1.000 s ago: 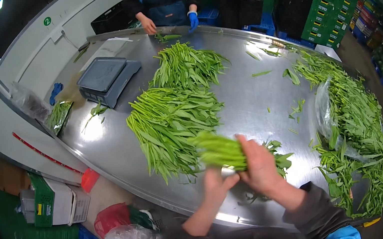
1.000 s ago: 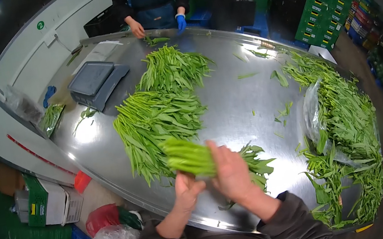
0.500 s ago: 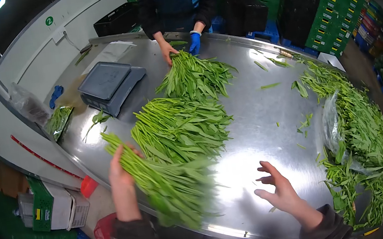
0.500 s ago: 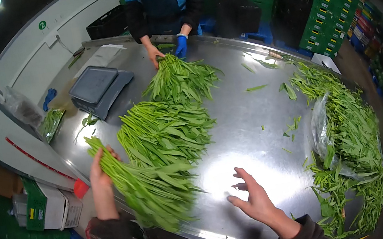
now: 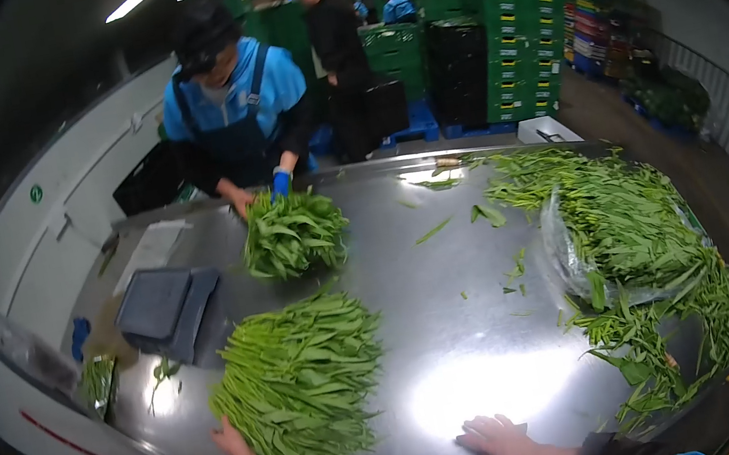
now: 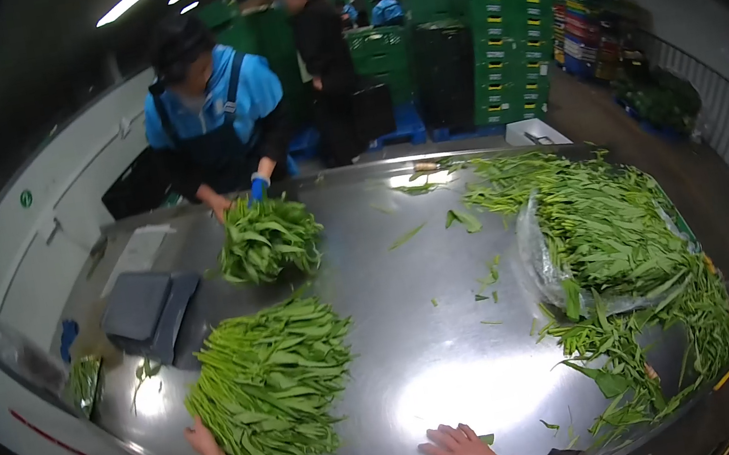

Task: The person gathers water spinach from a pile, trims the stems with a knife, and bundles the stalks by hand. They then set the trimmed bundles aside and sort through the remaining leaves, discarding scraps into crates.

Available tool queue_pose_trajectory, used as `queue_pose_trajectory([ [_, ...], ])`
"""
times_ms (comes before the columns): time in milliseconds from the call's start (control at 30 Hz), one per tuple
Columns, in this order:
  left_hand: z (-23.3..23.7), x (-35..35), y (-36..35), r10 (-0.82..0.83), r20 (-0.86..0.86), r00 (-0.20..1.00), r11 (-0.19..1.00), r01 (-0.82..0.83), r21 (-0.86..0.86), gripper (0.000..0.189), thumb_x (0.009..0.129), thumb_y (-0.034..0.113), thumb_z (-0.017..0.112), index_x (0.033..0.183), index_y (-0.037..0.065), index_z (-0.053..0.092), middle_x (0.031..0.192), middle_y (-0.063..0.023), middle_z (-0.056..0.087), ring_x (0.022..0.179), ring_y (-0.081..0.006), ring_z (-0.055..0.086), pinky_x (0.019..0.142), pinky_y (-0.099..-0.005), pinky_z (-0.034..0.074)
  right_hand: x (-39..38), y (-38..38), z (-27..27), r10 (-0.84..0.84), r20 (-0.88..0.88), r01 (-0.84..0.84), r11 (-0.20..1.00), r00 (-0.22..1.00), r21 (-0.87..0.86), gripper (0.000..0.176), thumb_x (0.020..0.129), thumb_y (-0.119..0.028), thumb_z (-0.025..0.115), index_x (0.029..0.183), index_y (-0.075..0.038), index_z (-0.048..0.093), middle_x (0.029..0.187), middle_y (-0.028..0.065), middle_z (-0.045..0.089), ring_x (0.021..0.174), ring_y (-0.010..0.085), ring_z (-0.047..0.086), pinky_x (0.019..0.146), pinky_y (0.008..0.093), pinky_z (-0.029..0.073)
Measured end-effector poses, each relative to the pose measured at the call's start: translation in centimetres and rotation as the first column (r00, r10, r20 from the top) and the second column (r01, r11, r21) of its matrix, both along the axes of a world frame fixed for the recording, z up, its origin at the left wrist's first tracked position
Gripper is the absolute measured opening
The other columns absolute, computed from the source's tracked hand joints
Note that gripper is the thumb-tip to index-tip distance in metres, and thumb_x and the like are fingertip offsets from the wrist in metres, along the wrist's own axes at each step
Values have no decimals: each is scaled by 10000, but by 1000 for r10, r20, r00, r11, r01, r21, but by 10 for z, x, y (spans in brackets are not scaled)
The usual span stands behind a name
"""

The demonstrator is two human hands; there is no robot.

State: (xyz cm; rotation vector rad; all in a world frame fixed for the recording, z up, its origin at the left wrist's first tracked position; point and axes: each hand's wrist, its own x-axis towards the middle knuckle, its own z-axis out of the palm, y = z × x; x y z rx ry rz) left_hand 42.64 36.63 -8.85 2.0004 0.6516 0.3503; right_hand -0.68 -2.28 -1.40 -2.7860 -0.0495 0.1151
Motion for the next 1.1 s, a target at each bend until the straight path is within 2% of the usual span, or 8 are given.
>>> queue_pose_trajectory([
  [133,43,-38,-30,-108,305,946,987,65,150,571,870,186,633,1325,-81,415,1342,-249,480,1237,-346,462,1059,-389,321,-16,-17,-53,10,4,-10,999,1000,49,647,873,-400,593,1424,-143,372,1448,167,373,1362,319,333,1092,515,283],
  [200,81,-79,-64,-409,399,821,904,306,299,572,866,84,596,1374,-56,373,1402,-226,426,1298,-340,402,1095,-398,272,-24,-37,-54,-188,-49,186,982,981,-41,629,883,-447,563,1379,-85,425,1435,158,407,1352,309,353,1095,499,284],
  [300,113,-158,-131,-683,287,672,730,612,304,633,842,58,589,1412,-39,332,1456,-214,354,1358,-349,320,1129,-418,221,-53,-72,-62,-405,59,407,913,912,-31,550,857,-356,604,1303,-61,476,1372,180,450,1310,335,388,1072,479,308],
  [400,70,-219,-179,-915,65,398,390,832,393,742,809,129,628,1442,-35,279,1496,-238,281,1398,-385,237,1152,-436,179,-94,-90,-48,-484,52,482,875,873,47,499,807,-248,656,1242,-53,508,1313,179,485,1246,346,434,1034,453,347],
  [500,39,-275,-238,-965,-117,236,176,909,377,796,806,202,639,1445,-62,245,1498,-270,254,1407,-408,203,1161,-460,143,-149,-104,-35,-500,151,481,865,853,143,479,780,-195,667,1215,-44,536,1264,179,524,1180,359,484,998,436,390],
  [667,15,-361,-325,-936,-256,242,54,817,574,787,874,327,587,1402,-142,239,1497,-312,210,1418,-434,150,1151,-510,105,-233,-136,15,-734,111,694,672,670,258,360,851,-169,586,1178,-27,541,1125,195,576,1037,381,557,884,444,461],
  [933,25,-542,-448,-873,-132,-470,-486,812,323,760,833,262,634,1415,-84,289,1502,-272,250,1407,-411,213,1152,-479,167,-304,-243,20,-781,55,743,611,622,273,260,849,-160,589,1098,-85,581,998,132,606,949,345,594,769,444,488],
  [1100,17,-517,-511,-996,91,2,21,978,207,666,869,159,575,1424,-75,291,1508,-251,262,1411,-384,228,1156,-423,185,-363,-304,17,-818,-79,821,563,570,97,296,784,-283,670,984,-81,586,907,130,599,873,322,601,720,446,483],
])
